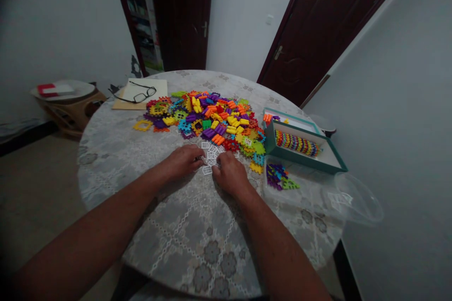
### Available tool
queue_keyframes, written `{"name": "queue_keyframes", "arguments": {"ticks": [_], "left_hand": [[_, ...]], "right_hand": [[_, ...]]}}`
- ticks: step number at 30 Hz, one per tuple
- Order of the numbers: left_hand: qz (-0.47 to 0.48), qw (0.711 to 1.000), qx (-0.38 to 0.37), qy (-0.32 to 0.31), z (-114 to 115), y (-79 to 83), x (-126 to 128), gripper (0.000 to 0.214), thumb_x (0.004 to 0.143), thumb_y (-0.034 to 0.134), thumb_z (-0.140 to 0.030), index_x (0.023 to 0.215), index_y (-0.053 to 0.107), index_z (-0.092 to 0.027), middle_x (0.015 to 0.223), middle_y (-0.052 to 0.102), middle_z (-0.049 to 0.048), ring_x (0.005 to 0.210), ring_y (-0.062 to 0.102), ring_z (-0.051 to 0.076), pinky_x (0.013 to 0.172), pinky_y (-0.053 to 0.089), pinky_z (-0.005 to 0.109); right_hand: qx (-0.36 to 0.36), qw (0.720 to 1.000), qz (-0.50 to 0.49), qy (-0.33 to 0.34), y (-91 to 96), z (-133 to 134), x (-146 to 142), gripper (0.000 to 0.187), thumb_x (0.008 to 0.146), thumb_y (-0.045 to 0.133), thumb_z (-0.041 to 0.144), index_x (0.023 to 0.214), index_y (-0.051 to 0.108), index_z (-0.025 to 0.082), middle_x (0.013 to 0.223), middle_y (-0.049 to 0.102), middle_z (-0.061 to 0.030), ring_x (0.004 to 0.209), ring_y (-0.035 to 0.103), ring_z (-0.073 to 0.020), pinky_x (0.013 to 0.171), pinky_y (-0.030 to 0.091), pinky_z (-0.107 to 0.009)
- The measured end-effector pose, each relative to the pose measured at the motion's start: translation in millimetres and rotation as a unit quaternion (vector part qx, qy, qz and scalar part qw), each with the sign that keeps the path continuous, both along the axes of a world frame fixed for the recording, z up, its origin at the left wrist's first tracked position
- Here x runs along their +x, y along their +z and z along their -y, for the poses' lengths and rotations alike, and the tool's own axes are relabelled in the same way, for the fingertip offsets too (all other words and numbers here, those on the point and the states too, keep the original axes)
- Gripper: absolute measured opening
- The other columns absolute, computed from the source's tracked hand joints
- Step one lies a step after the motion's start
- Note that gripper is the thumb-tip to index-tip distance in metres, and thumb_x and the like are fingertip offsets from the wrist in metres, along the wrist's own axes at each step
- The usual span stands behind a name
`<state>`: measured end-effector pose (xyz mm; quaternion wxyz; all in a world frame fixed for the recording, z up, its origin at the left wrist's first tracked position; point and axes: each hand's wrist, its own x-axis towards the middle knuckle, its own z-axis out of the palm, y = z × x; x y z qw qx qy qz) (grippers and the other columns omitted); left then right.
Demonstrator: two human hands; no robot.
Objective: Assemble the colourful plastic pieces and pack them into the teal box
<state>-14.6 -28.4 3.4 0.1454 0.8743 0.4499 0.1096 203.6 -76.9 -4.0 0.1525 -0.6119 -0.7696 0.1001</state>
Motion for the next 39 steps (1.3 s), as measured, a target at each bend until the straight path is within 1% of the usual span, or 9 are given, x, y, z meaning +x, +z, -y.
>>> {"name": "queue_keyframes", "arguments": {"ticks": [5,10,14,19,25,31,33,36,39], "left_hand": [[0.005,1.0,0.014,-0.009,1,-1.0,1,0.014,0.099,0.066,-0.029,0.104,0.075,-0.019,0.102,0.074,0.0086,0.098,0.066,0.026,0.085,0.046,0.034],[0.009,1.0,0.013,-0.005,1,-2.1,2,0.013,0.099,0.067,-0.029,0.102,0.075,-0.02,0.102,0.074,0.0082,0.098,0.066,0.025,0.085,0.046,0.033],[0.011,1.0,0.019,-0.012,2,-6.1,5,0.011,0.098,0.066,-0.027,0.101,0.075,-0.021,0.101,0.074,0.0084,0.101,0.066,0.026,0.088,0.047,0.034],[0.03,0.999,0.012,-0.011,1,-9.5,7,0.01,0.097,0.065,-0.026,0.098,0.074,-0.02,0.1,0.075,0.0078,0.097,0.065,0.025,0.084,0.046,0.034],[0.08,0.996,-0.027,-0.033,3,-2.4,7,0.011,0.096,0.067,-0.029,0.099,0.073,-0.021,0.093,0.074,0.0045,0.089,0.065,0.022,0.08,0.045,0.032],[0.144,0.985,-0.084,-0.034,9,12.3,8,0.011,0.096,0.069,-0.032,0.1,0.068,-0.022,0.093,0.074,0.0027,0.085,0.066,0.019,0.078,0.047,0.032],[0.147,0.984,-0.093,-0.028,8,16.7,1,0.019,0.094,0.071,-0.032,0.11,0.066,-0.024,0.099,0.075,0.0027,0.088,0.067,0.019,0.08,0.049,0.031],[0.112,0.99,-0.081,-0.02,1,21.4,-20,0.047,0.086,0.081,-0.033,0.129,0.063,-0.027,0.119,0.073,0.0058,0.106,0.068,0.022,0.093,0.051,0.033],[0.043,0.996,-0.073,-0.005,-5,22.1,-38,0.062,0.077,0.088,-0.036,0.133,0.064,-0.029,0.127,0.071,0.0076,0.12,0.064,0.028,0.105,0.049,0.038]], "right_hand": [[-0.021,0.998,-0.061,-0.014,-0.9,-4,5,0.022,0.092,0.074,0.028,0.11,0.068,0.018,0.101,0.07,-0.0066,0.092,0.062,-0.021,0.08,0.041,-0.029],[-0.034,0.991,-0.128,-0.003,-3.1,-3,12,0.018,0.092,0.069,0.023,0.108,0.074,0.019,0.088,0.072,-0.0026,0.082,0.064,-0.0198,0.075,0.042,-0.029],[-0.015,0.985,-0.174,0.013,-4.1,-2,14,0.016,0.093,0.064,0.023,0.101,0.077,0.02,0.091,0.075,-0.0034,0.086,0.067,-0.0207,0.08,0.046,-0.03],[-0.004,0.964,-0.264,0.032,-7.5,-2,11,0.027,0.097,0.059,0.027,0.116,0.076,0.02,0.101,0.076,-0.0049,0.092,0.068,-0.0209,0.086,0.05,-0.032],[0.033,0.966,-0.247,0.074,-8.1,1,1,0.033,0.095,0.06,0.023,0.126,0.073,0.019,0.104,0.071,-0.0062,0.093,0.066,-0.02,0.089,0.051,-0.033],[0.029,0.969,-0.237,0.059,1.7,6,-6,0.015,0.096,0.062,0.027,0.104,0.072,0.021,0.099,0.068,-0.0039,0.088,0.064,-0.0182,0.082,0.049,-0.029],[0.019,0.97,-0.235,0.049,2.3,6,-3,0.012,0.094,0.061,0.028,0.099,0.07,0.021,0.088,0.067,-0.001,0.079,0.061,-0.017,0.075,0.046,-0.028],[0.029,0.973,-0.227,0.005,0.9,3,5,0.012,0.093,0.057,0.03,0.095,0.066,0.021,0.077,0.061,0.0023,0.071,0.056,-0.0159,0.068,0.04,-0.027],[0.027,0.98,-0.198,-0.002,1.6,1,13,0.012,0.091,0.057,0.029,0.095,0.065,0.021,0.073,0.057,0.0041,0.069,0.053,-0.0154,0.065,0.035,-0.027]]}}
